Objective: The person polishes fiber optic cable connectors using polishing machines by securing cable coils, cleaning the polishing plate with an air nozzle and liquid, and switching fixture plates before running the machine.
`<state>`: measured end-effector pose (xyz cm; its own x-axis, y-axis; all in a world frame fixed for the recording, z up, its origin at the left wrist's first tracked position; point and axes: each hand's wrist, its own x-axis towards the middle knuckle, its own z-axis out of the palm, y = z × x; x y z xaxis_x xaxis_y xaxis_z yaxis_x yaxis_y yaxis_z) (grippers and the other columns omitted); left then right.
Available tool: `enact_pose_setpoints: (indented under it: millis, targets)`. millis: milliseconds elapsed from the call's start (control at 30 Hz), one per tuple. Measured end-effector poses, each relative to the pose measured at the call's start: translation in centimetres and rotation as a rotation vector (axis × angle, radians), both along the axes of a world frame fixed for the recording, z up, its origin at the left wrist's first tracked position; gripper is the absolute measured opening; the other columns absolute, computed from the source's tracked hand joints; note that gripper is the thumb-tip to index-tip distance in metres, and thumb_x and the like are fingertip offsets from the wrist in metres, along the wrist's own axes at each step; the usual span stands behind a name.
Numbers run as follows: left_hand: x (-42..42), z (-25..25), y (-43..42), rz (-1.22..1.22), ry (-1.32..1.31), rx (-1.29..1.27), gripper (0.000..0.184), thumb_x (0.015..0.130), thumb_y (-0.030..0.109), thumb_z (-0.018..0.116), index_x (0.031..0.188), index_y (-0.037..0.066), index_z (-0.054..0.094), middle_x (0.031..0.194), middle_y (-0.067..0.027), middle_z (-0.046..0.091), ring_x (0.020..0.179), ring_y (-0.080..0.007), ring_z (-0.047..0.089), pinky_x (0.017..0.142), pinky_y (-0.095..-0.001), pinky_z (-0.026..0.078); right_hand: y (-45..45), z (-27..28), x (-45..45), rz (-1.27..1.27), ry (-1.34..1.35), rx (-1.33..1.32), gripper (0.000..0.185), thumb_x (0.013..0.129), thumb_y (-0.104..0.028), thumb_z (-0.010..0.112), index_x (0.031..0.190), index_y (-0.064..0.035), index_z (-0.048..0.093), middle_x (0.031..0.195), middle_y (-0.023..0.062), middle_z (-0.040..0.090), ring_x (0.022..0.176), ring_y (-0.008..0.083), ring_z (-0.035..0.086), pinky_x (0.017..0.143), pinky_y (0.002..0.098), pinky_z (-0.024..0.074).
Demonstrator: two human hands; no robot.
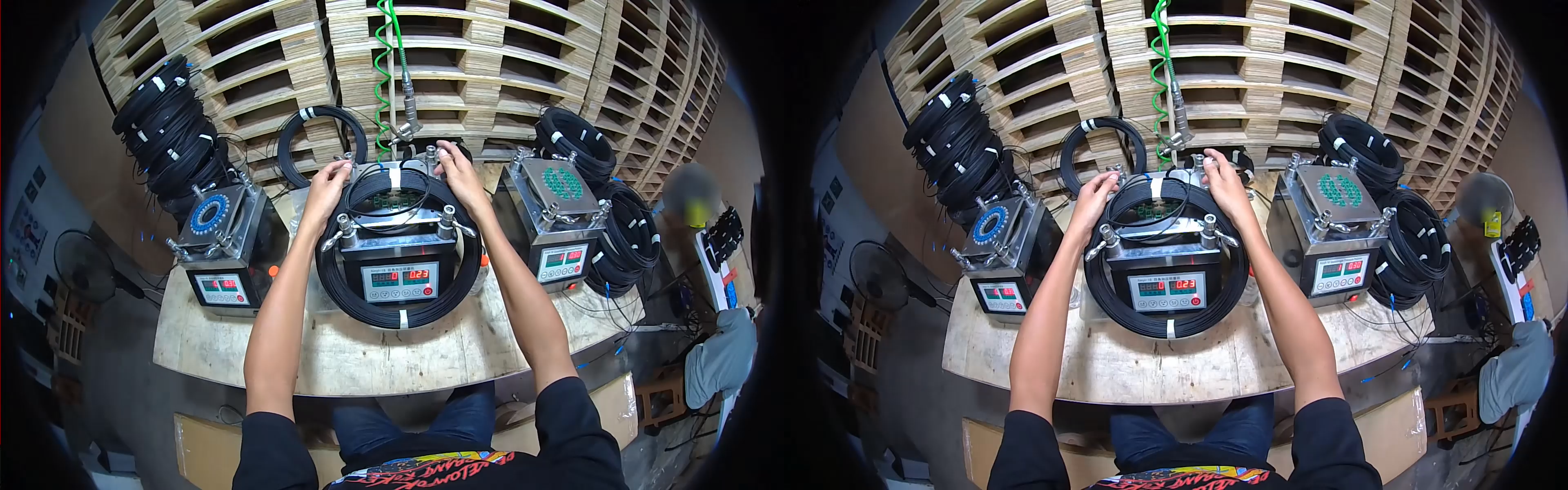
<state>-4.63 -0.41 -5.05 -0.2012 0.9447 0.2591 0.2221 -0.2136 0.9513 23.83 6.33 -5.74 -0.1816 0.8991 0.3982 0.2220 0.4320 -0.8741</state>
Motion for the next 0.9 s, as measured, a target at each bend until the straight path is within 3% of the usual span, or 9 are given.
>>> enact_pose_setpoints:
  millis: [233,567,900]
  targets:
    - [-0.36,-0.39,0.53,-0.043,-0.016,0.004,0.042,0.100,0.031,0.063,0.128,0.000,0.067,0.106,-0.0049,0.070,0.096,-0.0119,0.060,0.089,-0.0262,0.047,-0.07,-0.03,0.04,0.101,0.170,-0.115,0.045,0.109,-0.035,0.046,0.146,-0.0093,0.048,0.087,0.0031,0.061,0.084,0.0108,0.058,0.080,0.0282,0.0486]
    - [-0.17,0.03,0.21,-0.041,0.010,-0.003,0.045,0.100,0.033,0.063,0.129,0.000,0.066,0.109,-0.0061,0.070,0.099,-0.0128,0.061,0.091,-0.0264,0.046,-0.23,0.22,0.00,-0.033,0.042,-0.044,0.051,0.108,-0.043,0.044,0.144,-0.0079,0.052,0.088,0.0040,0.063,0.082,0.0113,0.058,0.075,0.0281,0.0461]
    - [-0.31,-0.11,0.36,-0.055,0.033,-0.015,0.044,0.099,0.034,0.064,0.127,-0.001,0.068,0.114,-0.0094,0.071,0.105,-0.0148,0.063,0.095,-0.0263,0.046,-0.16,-0.06,0.26,0.103,0.149,-0.087,0.042,0.108,-0.035,0.047,0.138,-0.0075,0.057,0.086,0.0038,0.062,0.079,0.0105,0.058,0.072,0.0248,0.0473]
